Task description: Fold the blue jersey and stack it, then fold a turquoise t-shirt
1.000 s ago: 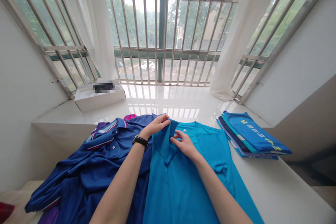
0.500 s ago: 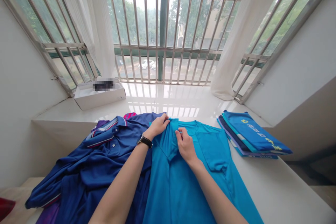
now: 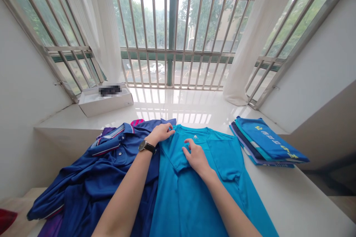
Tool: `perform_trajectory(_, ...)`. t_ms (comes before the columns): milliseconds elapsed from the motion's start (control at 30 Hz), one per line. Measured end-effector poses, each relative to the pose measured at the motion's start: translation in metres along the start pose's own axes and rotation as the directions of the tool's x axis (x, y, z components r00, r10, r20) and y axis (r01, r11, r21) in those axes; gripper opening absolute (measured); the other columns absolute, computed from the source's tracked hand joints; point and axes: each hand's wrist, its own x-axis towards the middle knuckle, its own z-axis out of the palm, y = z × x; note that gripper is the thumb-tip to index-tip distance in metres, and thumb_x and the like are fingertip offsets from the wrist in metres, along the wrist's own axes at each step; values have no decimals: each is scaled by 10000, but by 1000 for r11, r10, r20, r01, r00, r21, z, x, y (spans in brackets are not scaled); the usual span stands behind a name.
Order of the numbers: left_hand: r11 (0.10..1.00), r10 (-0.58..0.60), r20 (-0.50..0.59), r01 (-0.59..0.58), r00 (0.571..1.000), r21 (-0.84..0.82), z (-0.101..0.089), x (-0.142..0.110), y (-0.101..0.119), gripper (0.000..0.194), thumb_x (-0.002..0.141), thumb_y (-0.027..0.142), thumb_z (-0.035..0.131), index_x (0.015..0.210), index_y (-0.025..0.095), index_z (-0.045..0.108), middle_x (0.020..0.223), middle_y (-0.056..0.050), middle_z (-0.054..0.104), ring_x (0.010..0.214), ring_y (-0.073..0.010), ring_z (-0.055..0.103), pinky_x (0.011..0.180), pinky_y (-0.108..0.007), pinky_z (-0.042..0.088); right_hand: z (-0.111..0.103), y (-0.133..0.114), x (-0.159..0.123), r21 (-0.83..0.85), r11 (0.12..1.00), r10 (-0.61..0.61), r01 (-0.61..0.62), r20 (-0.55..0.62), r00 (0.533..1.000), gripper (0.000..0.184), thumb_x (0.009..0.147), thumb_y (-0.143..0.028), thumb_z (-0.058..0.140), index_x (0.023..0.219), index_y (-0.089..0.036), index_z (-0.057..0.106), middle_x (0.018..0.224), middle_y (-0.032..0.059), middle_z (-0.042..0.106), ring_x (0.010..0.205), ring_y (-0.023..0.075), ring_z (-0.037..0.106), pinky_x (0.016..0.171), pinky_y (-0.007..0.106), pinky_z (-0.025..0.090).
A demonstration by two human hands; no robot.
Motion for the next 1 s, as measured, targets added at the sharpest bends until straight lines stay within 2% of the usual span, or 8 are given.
perform_trajectory(133,996,-43,2,43,999,83,-8,-3,-6,224,810,436,640,903,239,692,799,-40,708,791,-239,647,716,-302,435,0,1,0,-35,999,-27,28,25,999,189,909,-286,519,996,-231,678,856,53,713,780,203,654,672,273,420)
perform_trajectory(267,998,-24,15,23,1000,65,-8,-4,-13,154,818,372,640,770,231,683,762,-25,692,757,-218,630,703,-291,424,0,3,0,-53,998,-41,43,35,999,172,904,-249,548,954,-238,713,942,66,722,899,211,664,749,275,445)
perform_trajectory(467,999,34,-40,-35,999,-17,-5,-1,-25,239,919,390,501,861,217,655,818,-32,689,765,-202,620,690,-279,428,0,1,-1,-32,998,-52,53,33,998,179,909,-227,550,969,-240,718,981,62,704,919,198,663,792,271,462)
perform_trajectory(633,1000,4,-48,-4,999,-3,-2,-2,-28,311,887,503,533,902,226,675,806,-36,684,737,-206,622,634,-274,411,0,0,-2,-17,998,-67,68,35,997,171,903,-209,557,992,-210,703,1005,77,695,948,201,655,840,285,467)
perform_trajectory(733,998,-39,-20,40,999,49,-6,-3,-29,354,831,562,582,822,226,694,772,-38,679,723,-211,619,637,-279,414,1,2,-1,-12,997,-74,74,36,997,175,907,-198,545,992,-205,698,1007,80,697,957,202,652,846,289,471)
perform_trajectory(800,998,-33,10,32,999,52,-8,-4,-31,333,793,545,622,746,221,687,737,-31,672,718,-209,613,653,-281,423,1,3,0,-1,997,-81,82,38,996,194,914,-180,522,1000,-205,695,1019,81,699,968,200,650,849,289,472)
perform_trajectory(867,1000,25,8,-25,1000,-19,-8,-3,-32,319,799,519,611,725,216,675,748,-25,675,739,-203,611,679,-280,438,2,4,0,11,996,-87,87,37,995,211,919,-167,506,1014,-203,690,1030,84,701,975,200,649,853,291,471)
perform_trajectory(1000,974,85,-94,-103,992,-204,-3,-2,-29,363,880,525,499,798,209,658,810,-23,680,777,-191,602,714,-279,457,1,4,1,10,996,-86,86,40,995,178,903,-165,531,994,-197,681,992,80,703,957,203,649,848,294,466)
